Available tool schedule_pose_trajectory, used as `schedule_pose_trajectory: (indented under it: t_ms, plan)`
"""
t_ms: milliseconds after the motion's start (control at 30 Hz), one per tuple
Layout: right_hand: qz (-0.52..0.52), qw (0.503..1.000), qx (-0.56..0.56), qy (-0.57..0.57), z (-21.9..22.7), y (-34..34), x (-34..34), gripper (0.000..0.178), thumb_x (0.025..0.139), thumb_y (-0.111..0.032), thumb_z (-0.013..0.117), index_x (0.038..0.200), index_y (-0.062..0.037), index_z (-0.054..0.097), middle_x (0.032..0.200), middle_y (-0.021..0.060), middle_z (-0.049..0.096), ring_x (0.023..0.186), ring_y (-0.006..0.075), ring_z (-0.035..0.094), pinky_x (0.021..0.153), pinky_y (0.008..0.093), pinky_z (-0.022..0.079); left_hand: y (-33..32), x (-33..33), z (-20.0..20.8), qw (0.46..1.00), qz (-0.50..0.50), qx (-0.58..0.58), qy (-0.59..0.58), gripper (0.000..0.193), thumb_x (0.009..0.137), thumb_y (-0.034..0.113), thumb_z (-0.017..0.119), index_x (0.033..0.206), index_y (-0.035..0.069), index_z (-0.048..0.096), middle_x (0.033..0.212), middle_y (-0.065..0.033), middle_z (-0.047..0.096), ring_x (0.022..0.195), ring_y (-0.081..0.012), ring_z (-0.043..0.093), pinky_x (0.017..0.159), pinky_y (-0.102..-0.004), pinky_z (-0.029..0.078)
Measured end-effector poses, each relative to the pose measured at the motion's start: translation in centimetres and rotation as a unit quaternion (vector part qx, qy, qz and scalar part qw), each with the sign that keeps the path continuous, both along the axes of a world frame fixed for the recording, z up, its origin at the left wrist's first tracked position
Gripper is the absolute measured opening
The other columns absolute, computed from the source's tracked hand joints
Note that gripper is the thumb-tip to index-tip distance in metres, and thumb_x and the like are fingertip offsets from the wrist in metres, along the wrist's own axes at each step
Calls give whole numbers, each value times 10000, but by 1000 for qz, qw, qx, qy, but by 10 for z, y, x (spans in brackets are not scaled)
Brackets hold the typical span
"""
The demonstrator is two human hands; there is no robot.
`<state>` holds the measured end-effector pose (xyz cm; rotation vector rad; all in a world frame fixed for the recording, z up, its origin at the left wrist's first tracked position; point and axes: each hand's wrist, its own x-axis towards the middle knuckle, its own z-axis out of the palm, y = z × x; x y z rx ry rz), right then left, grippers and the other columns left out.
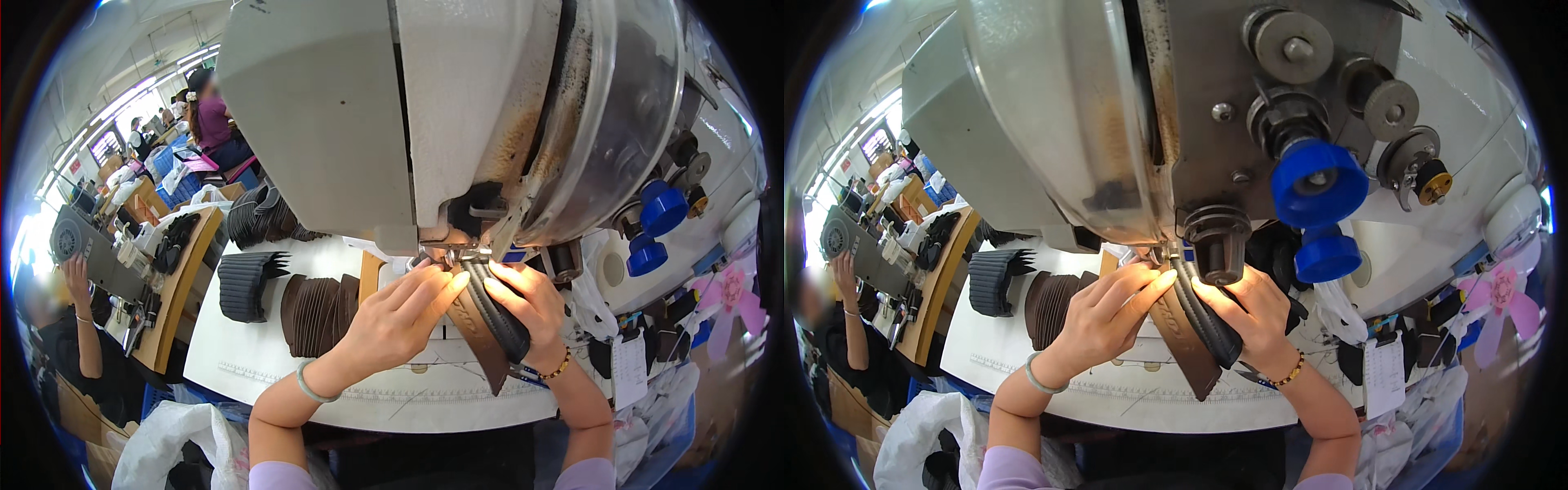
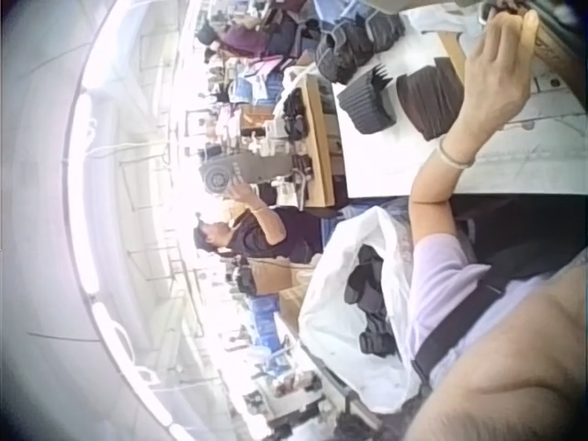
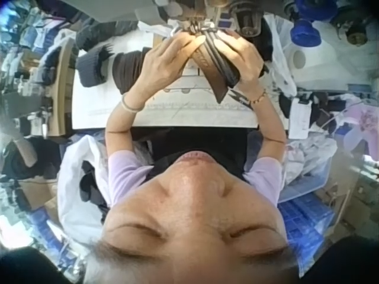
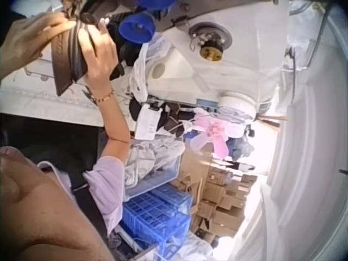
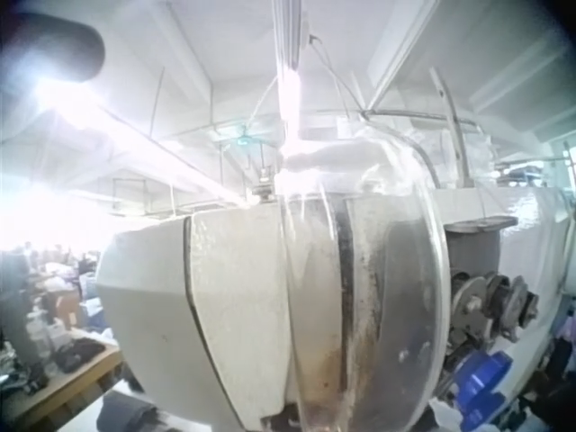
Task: Sewing individual shoe components together using an industrial sewing machine.
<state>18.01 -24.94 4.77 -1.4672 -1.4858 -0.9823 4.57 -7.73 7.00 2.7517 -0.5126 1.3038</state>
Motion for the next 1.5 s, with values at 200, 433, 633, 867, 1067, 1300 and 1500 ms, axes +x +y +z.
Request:
schedule_pose_trajectory:
  t_ms: [200, 433, 633, 867, 1067, 1300, 1500]
  plan:
    - [-9, 1000, 3, -22, -3, -1, -2, 361, 689, -161, 722, 1042, -85, 707, 973, 84, 655, 896, 282, 660, 762, 359, 547, 3, -3, -1, 999, -5, 30, -28, 453, 647, -2, 672, 1100, 5, 678, 1026, -124, 622, 954, -299, 666, 780, -345, 585]
    - [10, 998, -52, 16, 8, -13, -5, 401, 686, -159, 733, 1071, -60, 684, 1083, 107, 623, 998, 294, 625, 847, 386, 532, -11, -5, 4, 999, 7, 36, -32, 411, 678, 42, 700, 1083, -13, 657, 1031, -160, 652, 920, -302, 680, 764, -349, 586]
    - [46, 994, -74, -64, 3, -13, -3, 314, 721, -97, 695, 1027, -36, 669, 1107, 108, 622, 1053, 299, 617, 887, 389, 539, -6, -3, -13, 984, -2, -162, -75, 359, 657, -94, 582, 1013, -73, 622, 979, -167, 688, 801, -271, 701, 661, -294, 558]
    - [55, 995, -33, -78, 0, -8, -1, 234, 744, -71, 674, 974, -31, 674, 1072, 89, 648, 1034, 275, 636, 878, 375, 560, -6, -9, 5, 998, -17, 41, -47, 345, 704, 7, 668, 1047, -28, 661, 1021, -120, 668, 964, -256, 676, 761, -305, 575]
    - [79, 992, -35, -88, 4, -8, 8, 209, 745, -59, 686, 951, -30, 671, 1025, 69, 668, 994, 247, 649, 848, 367, 570, -5, -12, 13, 996, -28, 85, -10, 384, 672, 36, 644, 1045, -55, 654, 1017, -133, 649, 982, -257, 665, 785, -305, 577]
    - [54, 995, -27, -83, 4, -7, 1, 185, 729, -62, 709, 912, -41, 689, 983, 53, 678, 937, 229, 657, 823, 366, 577, -5, -12, 11, 994, -14, 99, -35, 366, 694, 43, 628, 1048, -43, 661, 1012, -105, 659, 986, -236, 669, 805, -296, 581]
    - [26, 996, -23, -76, 4, -1, 0, 201, 712, -80, 689, 907, -39, 701, 958, 48, 672, 910, 235, 652, 831, 370, 574, 4, -1, 8, 997, -39, 49, -51, 345, 672, -20, 664, 1016, -17, 683, 1018, -127, 689, 896, -249, 696, 707, -288, 579]
